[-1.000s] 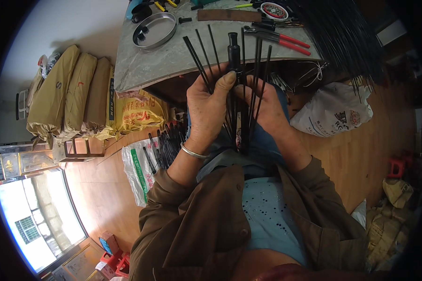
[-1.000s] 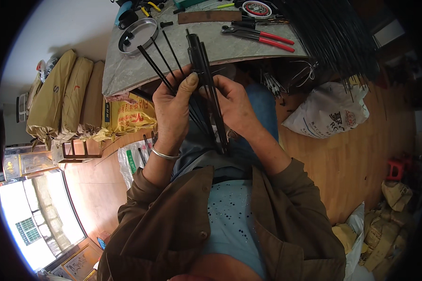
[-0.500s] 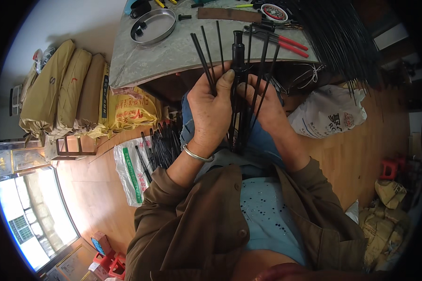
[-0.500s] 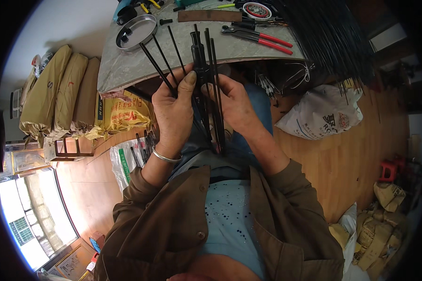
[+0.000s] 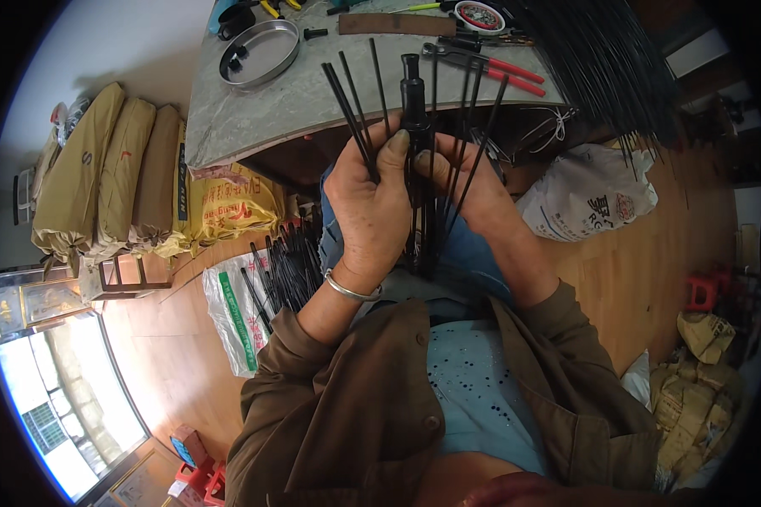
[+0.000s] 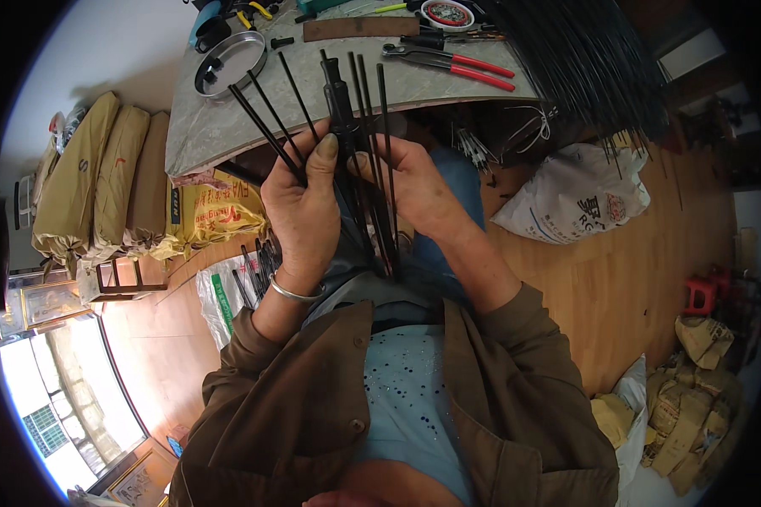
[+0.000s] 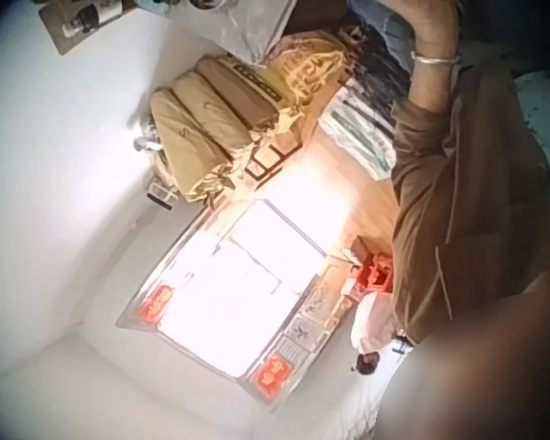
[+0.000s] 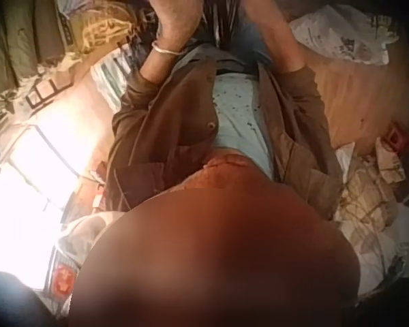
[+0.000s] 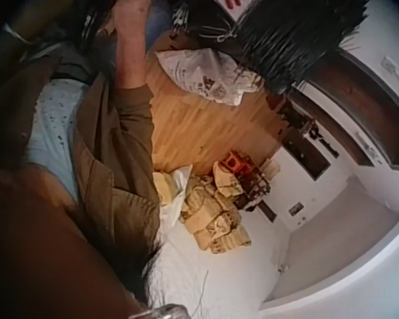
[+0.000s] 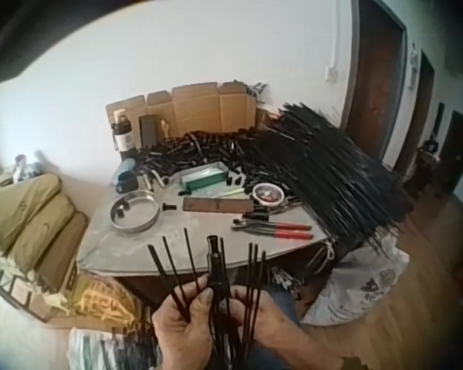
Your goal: Cutting and assembling black plastic components at a workbench using pliers.
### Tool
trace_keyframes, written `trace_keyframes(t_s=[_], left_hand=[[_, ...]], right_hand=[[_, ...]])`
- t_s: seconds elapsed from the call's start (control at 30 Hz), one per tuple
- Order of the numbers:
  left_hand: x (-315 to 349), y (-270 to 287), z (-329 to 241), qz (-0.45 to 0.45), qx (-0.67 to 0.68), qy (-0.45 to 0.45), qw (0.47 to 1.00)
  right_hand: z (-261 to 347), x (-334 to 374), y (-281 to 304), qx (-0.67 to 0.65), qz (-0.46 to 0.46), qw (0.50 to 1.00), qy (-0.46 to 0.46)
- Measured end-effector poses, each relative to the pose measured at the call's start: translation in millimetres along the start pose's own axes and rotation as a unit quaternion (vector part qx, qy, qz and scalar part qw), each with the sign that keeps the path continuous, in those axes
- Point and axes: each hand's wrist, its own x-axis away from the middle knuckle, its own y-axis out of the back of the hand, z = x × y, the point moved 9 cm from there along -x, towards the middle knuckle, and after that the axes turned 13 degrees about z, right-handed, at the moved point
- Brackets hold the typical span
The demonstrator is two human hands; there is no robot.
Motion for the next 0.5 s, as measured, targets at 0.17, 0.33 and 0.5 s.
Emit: trace_keyframes(t_s=[0.17, 0.33, 0.5], left_hand=[[-1, 1, -5, -0.004, -0.031, -0.023, 0.999], [-1, 1, -6, 0.005, -0.034, -0.015, 0.999], [-3, -5, -2, 0.038, 0.024, 0.000, 0.999]], right_hand=[[-4, 1, 2, -0.028, 0.028, 0.999, -0.018], [1, 2, -6, -0.042, 0.002, 0.999, -0.006], [0, 3, -3, 0.007, -0.023, 1.000, 0.017]])
